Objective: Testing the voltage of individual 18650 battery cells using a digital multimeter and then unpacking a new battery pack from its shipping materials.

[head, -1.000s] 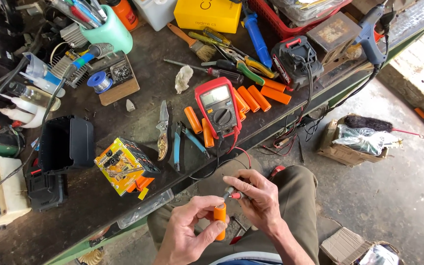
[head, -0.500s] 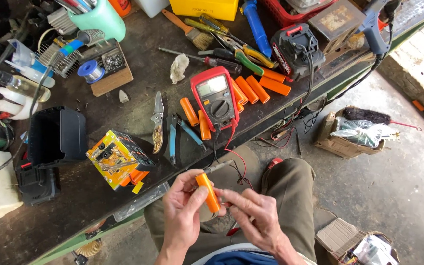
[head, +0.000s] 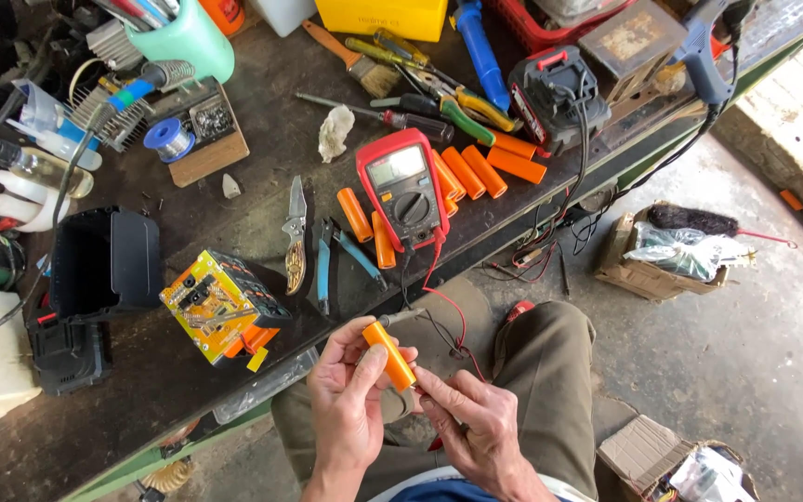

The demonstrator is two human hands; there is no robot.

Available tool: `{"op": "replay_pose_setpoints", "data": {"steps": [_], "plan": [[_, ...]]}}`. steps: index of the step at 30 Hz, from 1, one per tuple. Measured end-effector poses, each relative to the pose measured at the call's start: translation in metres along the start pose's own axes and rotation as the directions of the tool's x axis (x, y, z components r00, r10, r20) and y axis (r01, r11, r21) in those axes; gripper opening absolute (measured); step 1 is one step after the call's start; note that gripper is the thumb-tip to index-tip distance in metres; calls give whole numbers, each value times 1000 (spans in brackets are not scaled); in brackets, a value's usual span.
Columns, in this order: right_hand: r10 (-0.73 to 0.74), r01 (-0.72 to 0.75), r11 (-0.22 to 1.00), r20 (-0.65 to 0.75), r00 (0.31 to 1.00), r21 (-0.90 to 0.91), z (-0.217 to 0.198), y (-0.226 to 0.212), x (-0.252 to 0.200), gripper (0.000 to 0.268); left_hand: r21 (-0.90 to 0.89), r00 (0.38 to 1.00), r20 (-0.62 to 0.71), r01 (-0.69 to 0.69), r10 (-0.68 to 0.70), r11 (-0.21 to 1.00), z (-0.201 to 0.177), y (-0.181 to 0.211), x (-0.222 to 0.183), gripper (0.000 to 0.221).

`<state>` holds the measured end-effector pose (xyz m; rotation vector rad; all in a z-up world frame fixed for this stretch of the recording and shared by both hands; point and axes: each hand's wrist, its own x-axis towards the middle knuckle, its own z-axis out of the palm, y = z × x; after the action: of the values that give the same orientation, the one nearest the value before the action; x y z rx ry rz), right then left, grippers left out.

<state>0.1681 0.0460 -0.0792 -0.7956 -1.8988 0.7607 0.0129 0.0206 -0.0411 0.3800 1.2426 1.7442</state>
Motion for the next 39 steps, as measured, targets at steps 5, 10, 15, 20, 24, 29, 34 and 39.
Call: {"op": "replay_pose_setpoints", "data": {"steps": [5, 10, 15, 20, 24, 29, 34, 39], "plan": [[-9, 9, 1000, -14, 1000, 22, 1, -1, 4, 34, -15, 1000, -23, -1, 1, 1000, -1, -3, 1, 32], [-41, 41, 999, -70, 997, -5, 11, 9, -8, 36, 2, 997, -75, 30, -30, 1000, -3, -2, 0, 32], [-38, 37, 999, -83, 996, -9, 11, 7, -6, 35, 5, 996, -78, 32, -31, 999, -3, -2, 1, 32], [-32, 32, 999, -90, 995, -10, 11, 7, -5, 34, 2, 997, -66, 28, -28, 1000, -4, -3, 2, 33], [-36, 35, 999, -91, 995, -11, 11, 8, -4, 34, 8, 997, -73, 29, -28, 1000, -3, -5, 3, 32], [-22, 24, 1000, -87, 996, 12, 7, 6, 0, 33, 6, 998, -64, 27, -27, 1000, -3, -4, 3, 32], [67, -51, 769, -1, 998, 637, 3, 16, -1, 39, 155, 970, 204, 99, -130, 983, 14, 33, -7, 27], [226, -251, 643, 133, 965, 724, 5, 23, 9, 68, 431, 872, 327, 205, -364, 879, 29, 54, -9, 26]]}}
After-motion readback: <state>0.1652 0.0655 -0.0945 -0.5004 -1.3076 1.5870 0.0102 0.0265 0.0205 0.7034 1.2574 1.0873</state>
